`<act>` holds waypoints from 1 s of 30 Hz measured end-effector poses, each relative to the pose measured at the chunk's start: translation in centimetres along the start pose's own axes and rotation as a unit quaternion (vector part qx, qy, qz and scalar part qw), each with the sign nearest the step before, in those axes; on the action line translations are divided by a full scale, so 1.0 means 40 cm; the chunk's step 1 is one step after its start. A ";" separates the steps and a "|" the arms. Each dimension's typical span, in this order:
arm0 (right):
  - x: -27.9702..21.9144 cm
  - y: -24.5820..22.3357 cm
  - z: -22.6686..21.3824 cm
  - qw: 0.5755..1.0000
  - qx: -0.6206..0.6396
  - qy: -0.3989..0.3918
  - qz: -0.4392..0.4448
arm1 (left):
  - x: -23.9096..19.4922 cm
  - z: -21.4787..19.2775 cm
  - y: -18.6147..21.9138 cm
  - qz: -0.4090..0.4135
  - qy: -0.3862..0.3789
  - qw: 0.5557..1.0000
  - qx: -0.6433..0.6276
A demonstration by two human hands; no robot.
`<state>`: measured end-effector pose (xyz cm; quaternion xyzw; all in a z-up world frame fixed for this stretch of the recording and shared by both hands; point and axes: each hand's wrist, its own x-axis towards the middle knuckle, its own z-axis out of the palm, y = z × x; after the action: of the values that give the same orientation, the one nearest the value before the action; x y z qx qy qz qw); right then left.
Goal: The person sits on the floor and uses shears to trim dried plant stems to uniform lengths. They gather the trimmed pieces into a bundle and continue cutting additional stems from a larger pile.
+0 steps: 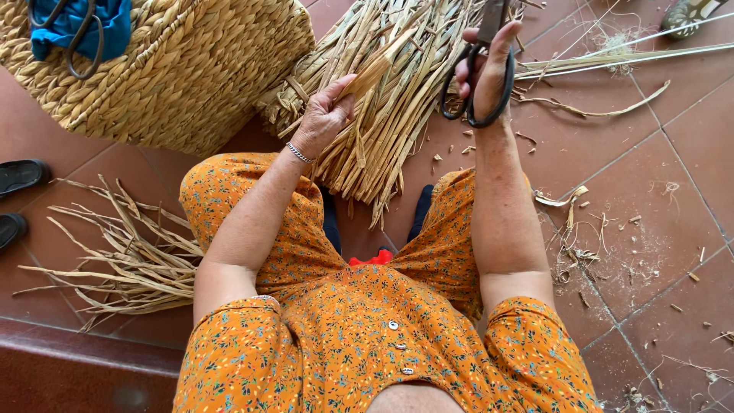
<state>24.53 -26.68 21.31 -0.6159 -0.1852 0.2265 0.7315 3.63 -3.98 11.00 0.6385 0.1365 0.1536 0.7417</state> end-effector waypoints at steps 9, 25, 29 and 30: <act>-0.027 -0.010 -0.022 0.997 -0.024 0.062 -0.041 | 0.002 -0.011 0.140 -0.085 0.076 0.993 -0.027; -0.079 0.019 0.150 0.947 -0.148 -0.215 0.187 | -0.008 -0.062 0.229 -0.021 0.043 0.995 -0.089; -0.079 0.046 0.190 0.947 -0.125 -0.221 0.198 | -0.023 -0.073 0.232 0.010 0.003 0.999 -0.048; -0.077 0.053 0.191 0.951 -0.120 -0.217 0.185 | -0.027 -0.075 0.233 0.009 -0.006 0.999 -0.048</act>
<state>17.56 -21.86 20.55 -0.6583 -0.2480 0.4628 0.5394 0.95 -0.43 19.76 0.6041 0.1186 0.1632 0.7709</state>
